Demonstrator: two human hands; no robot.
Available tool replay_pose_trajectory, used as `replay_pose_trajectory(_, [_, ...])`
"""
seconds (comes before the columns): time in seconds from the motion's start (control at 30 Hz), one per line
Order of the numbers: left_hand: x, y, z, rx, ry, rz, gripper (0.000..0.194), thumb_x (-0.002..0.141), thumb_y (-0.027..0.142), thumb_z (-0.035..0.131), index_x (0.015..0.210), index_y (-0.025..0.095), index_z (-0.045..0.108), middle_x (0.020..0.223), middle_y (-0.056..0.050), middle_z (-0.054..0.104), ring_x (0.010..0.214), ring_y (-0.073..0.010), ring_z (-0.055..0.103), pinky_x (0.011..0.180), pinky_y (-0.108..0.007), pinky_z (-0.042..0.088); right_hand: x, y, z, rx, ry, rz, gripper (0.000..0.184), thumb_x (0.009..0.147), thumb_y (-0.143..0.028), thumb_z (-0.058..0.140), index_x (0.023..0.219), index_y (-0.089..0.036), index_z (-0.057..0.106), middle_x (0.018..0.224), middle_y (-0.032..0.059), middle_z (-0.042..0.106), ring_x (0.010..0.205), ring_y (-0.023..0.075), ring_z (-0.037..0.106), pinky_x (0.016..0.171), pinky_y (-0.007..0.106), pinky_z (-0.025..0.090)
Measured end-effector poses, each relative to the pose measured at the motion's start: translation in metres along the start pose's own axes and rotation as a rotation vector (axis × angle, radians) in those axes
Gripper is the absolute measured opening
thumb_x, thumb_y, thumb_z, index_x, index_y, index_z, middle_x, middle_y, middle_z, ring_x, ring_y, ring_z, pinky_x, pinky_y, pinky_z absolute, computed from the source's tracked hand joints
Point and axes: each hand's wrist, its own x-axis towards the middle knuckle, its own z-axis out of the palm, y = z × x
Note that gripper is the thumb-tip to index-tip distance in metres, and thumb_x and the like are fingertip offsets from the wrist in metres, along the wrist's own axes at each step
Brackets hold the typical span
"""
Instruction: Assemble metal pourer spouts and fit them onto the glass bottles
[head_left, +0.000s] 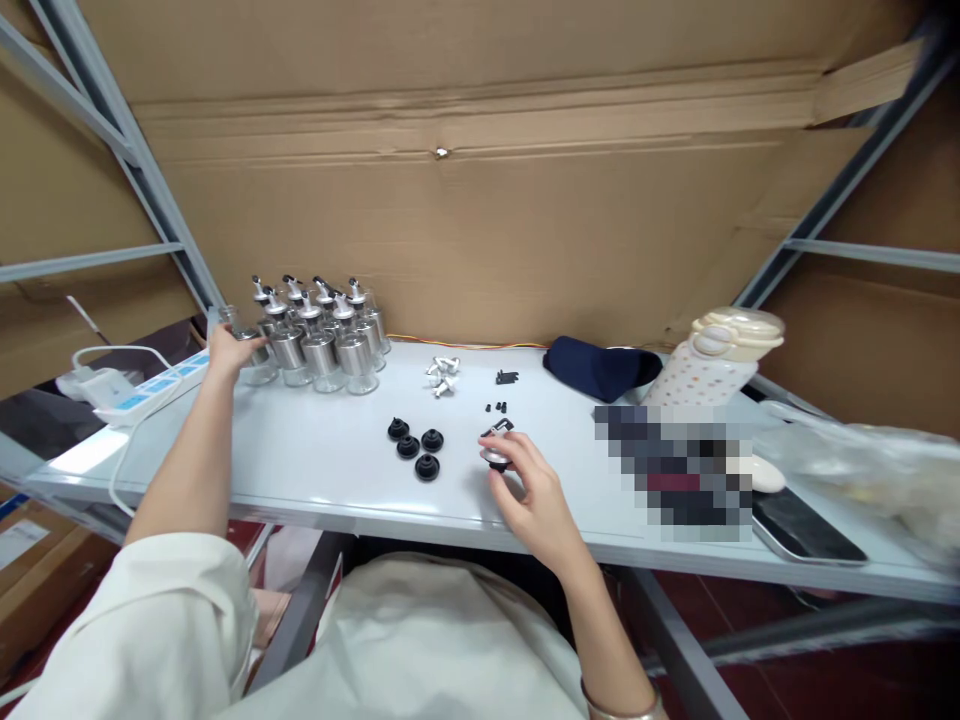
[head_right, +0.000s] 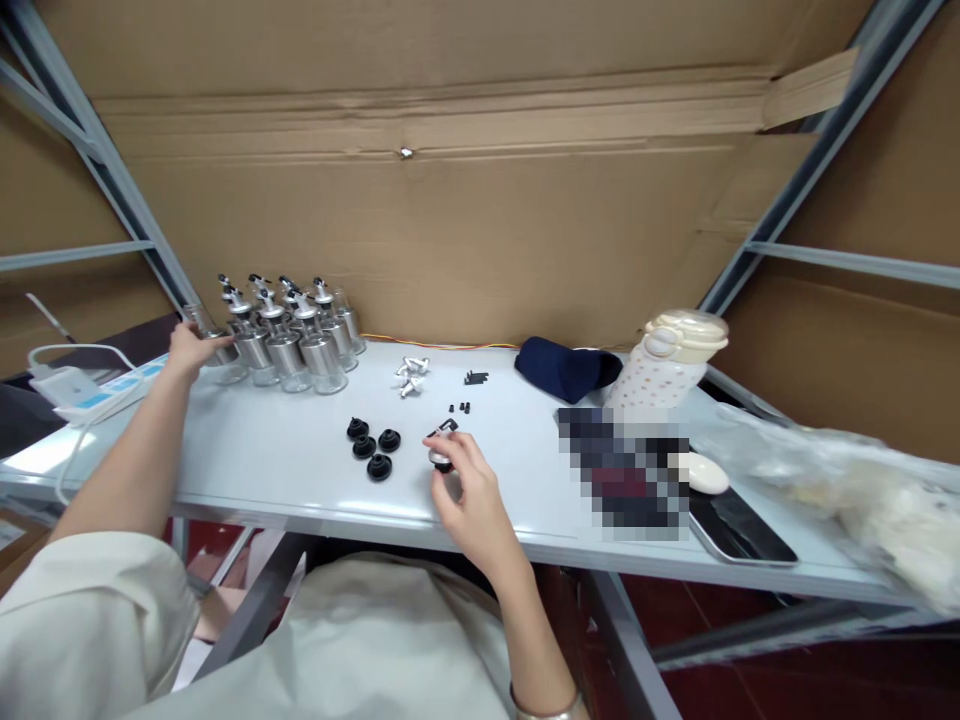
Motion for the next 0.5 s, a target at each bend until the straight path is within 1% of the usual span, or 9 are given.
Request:
replay_pose_trajectory(0.07, [-0.005,-0.001,0.0,0.046,0.045,-0.119,0.071,0.043,0.039,0.093,0.065,0.022,0.028,0.078,0.003,0.029,0.104,-0.0247,0.041,0.108,-0.067,0.025,0.0,0.001,0.001,0.003,0.002,-0.004,0.028,0.089,-0.015,0.045,0.111,-0.023,0.061,0.108,0.0095,0.061,0.103,0.0213,0.061,0.083,0.033,0.053])
replay_pose_trajectory(0.1, [-0.007,0.0,0.0,0.067,0.072,-0.186,0.07,0.041,0.038,0.094,0.064,0.022,0.029,0.077,0.003,0.027,0.103,-0.0248,0.041,0.108,-0.067,0.025,0.0,0.002,0.001,0.008,0.004,-0.003,0.028,0.089,-0.015,0.046,0.111,-0.023,0.061,0.109,0.0096,0.062,0.104,0.0216,0.061,0.084,0.034,0.053])
replay_pose_trajectory(0.13, [-0.009,0.003,-0.001,0.08,0.082,-0.223,0.068,0.04,0.035,0.094,0.064,0.021,0.032,0.077,0.004,0.024,0.102,-0.025,0.041,0.107,-0.067,0.026,0.0,0.002,0.001,0.015,0.003,-0.002,0.026,0.09,-0.016,0.046,0.11,-0.023,0.061,0.11,0.0097,0.063,0.104,0.0217,0.062,0.083,0.034,0.054])
replay_pose_trajectory(0.2, [-0.012,0.011,-0.003,0.101,0.093,-0.257,0.064,0.039,0.026,0.095,0.064,0.02,0.036,0.076,0.004,0.022,0.102,-0.0256,0.042,0.108,-0.064,0.027,0.0,0.003,0.001,0.027,-0.007,0.006,0.024,0.09,-0.016,0.048,0.107,-0.023,0.062,0.11,0.0096,0.064,0.102,0.0214,0.063,0.082,0.033,0.055])
replay_pose_trajectory(0.27, [-0.017,0.022,-0.007,0.121,0.116,-0.258,0.062,0.036,0.017,0.095,0.065,0.019,0.039,0.076,0.004,0.021,0.103,-0.0265,0.042,0.109,-0.062,0.027,0.0,0.004,0.002,0.031,-0.023,0.016,0.022,0.09,-0.018,0.05,0.107,-0.023,0.063,0.111,0.0096,0.064,0.101,0.0213,0.064,0.082,0.033,0.055])
replay_pose_trajectory(0.33, [-0.024,0.037,-0.012,0.14,0.159,-0.242,0.063,0.032,0.009,0.094,0.069,0.018,0.043,0.079,0.004,0.023,0.104,-0.0275,0.043,0.109,-0.059,0.027,0.0,0.005,0.002,0.025,-0.026,0.025,0.022,0.09,-0.02,0.052,0.109,-0.023,0.063,0.112,0.01,0.064,0.103,0.0218,0.063,0.083,0.034,0.055])
replay_pose_trajectory(0.4, [-0.034,0.058,-0.019,0.159,0.206,-0.184,0.065,0.031,0.001,0.091,0.077,0.017,0.049,0.085,0.002,0.029,0.107,-0.0281,0.044,0.11,-0.055,0.028,0.0,0.004,0.003,0.019,-0.012,0.023,0.027,0.089,-0.021,0.054,0.114,-0.022,0.062,0.114,0.0109,0.063,0.106,0.0225,0.062,0.085,0.035,0.055])
replay_pose_trajectory(0.43, [-0.041,0.071,-0.024,0.169,0.222,-0.119,0.065,0.033,-0.001,0.09,0.083,0.016,0.053,0.091,0.001,0.034,0.108,-0.0284,0.046,0.11,-0.053,0.03,-0.001,0.004,0.003,0.016,-0.002,0.022,0.03,0.088,-0.02,0.054,0.117,-0.022,0.061,0.116,0.0115,0.062,0.108,0.0228,0.062,0.086,0.035,0.055])
replay_pose_trajectory(0.5, [-0.059,0.101,-0.031,0.159,0.22,0.055,0.064,0.041,-0.001,0.087,0.096,0.015,0.059,0.104,-0.003,0.04,0.108,-0.0273,0.048,0.108,-0.05,0.033,-0.001,0.003,0.003,0.01,0.016,0.012,0.037,0.086,-0.019,0.053,0.123,-0.022,0.059,0.121,0.0125,0.06,0.112,0.0236,0.06,0.087,0.035,0.055])
